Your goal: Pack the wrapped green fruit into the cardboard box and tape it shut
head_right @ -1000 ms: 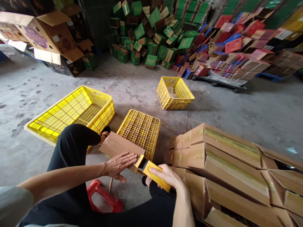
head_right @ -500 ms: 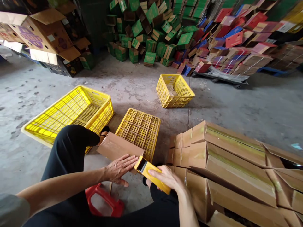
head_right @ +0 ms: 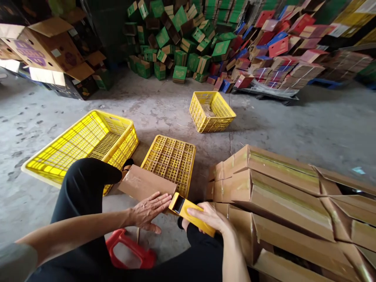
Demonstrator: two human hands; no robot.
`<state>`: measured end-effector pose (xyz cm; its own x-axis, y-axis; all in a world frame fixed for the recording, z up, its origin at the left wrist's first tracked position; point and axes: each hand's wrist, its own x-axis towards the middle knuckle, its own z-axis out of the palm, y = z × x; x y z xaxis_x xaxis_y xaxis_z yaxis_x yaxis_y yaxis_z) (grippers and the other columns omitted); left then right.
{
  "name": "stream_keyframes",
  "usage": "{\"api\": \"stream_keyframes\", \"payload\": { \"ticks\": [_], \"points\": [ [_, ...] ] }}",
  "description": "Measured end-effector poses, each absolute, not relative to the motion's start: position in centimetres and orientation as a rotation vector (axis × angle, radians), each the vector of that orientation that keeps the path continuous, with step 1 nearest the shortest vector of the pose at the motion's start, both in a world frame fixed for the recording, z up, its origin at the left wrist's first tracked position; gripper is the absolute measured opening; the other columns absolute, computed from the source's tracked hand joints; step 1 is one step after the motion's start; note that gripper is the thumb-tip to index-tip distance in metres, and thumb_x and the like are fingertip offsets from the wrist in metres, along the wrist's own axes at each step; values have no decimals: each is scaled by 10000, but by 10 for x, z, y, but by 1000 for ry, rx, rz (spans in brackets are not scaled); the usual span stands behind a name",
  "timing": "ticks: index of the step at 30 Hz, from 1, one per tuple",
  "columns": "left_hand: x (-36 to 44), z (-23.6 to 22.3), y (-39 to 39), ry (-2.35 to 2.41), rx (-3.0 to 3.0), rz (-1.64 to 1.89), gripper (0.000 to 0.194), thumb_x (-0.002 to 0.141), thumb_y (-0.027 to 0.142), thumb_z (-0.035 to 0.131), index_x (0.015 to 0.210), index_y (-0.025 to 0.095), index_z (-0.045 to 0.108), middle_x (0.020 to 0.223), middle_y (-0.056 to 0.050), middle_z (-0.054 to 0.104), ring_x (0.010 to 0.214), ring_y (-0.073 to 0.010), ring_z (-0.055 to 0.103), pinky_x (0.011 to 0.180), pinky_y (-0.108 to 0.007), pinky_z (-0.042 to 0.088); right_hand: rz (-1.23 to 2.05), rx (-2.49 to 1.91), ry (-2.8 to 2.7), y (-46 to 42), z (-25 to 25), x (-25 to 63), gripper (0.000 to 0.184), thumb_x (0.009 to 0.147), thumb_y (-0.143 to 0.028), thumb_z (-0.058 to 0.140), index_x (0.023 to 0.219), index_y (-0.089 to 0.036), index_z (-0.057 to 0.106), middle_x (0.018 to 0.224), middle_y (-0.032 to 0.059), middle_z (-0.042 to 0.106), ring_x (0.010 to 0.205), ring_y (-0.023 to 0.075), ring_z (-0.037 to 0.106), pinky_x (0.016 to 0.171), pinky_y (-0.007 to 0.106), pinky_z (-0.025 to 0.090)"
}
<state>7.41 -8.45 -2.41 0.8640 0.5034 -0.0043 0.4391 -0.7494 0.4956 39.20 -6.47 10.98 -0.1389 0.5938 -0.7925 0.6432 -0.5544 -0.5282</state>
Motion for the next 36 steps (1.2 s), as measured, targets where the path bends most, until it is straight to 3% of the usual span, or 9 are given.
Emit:
{"api": "stream_keyframes", "payload": {
  "ticks": [13,20,26,31,36],
  "points": [
    [75,-23,-81,667,2592,173,1209,919,745,606,1714,147,-83,1769,-164,100,1634,-363,158,1329,-511,121,-1843,1942,1409,-63,105,404,545,859,-731,662,1035,-216,642,756,52,725,690,246,730,597,329,585],
    [79,-25,-81,677,2567,152,1251,890,748,646,1715,150,-82,1771,-165,76,1630,-388,160,1330,-529,100,-1824,2024,1458,-65,103,404,586,804,-722,728,1052,-199,637,871,78,757,679,234,739,562,311,575],
    [80,-30,-81,677,2572,140,1253,881,698,682,1714,159,-84,1769,-176,87,1628,-394,164,1323,-545,117,-1781,1999,1501,-62,110,400,641,750,-755,757,1005,-174,666,784,93,752,666,273,747,552,313,567],
    [84,-34,-80,684,2564,127,1263,873,654,713,1712,137,-77,1767,-190,77,1633,-392,137,1318,-551,129,-1771,1984,1512,-53,119,395,622,771,-770,728,981,-187,668,817,87,766,656,240,744,525,270,564],
    [77,-24,-79,655,2505,196,1154,929,704,621,1721,140,0,1765,-190,107,1631,-383,158,1318,-554,149,-1750,1931,1570,-42,123,391,599,789,-781,700,904,-194,657,678,59,726,592,221,720,508,264,540]
  ]
}}
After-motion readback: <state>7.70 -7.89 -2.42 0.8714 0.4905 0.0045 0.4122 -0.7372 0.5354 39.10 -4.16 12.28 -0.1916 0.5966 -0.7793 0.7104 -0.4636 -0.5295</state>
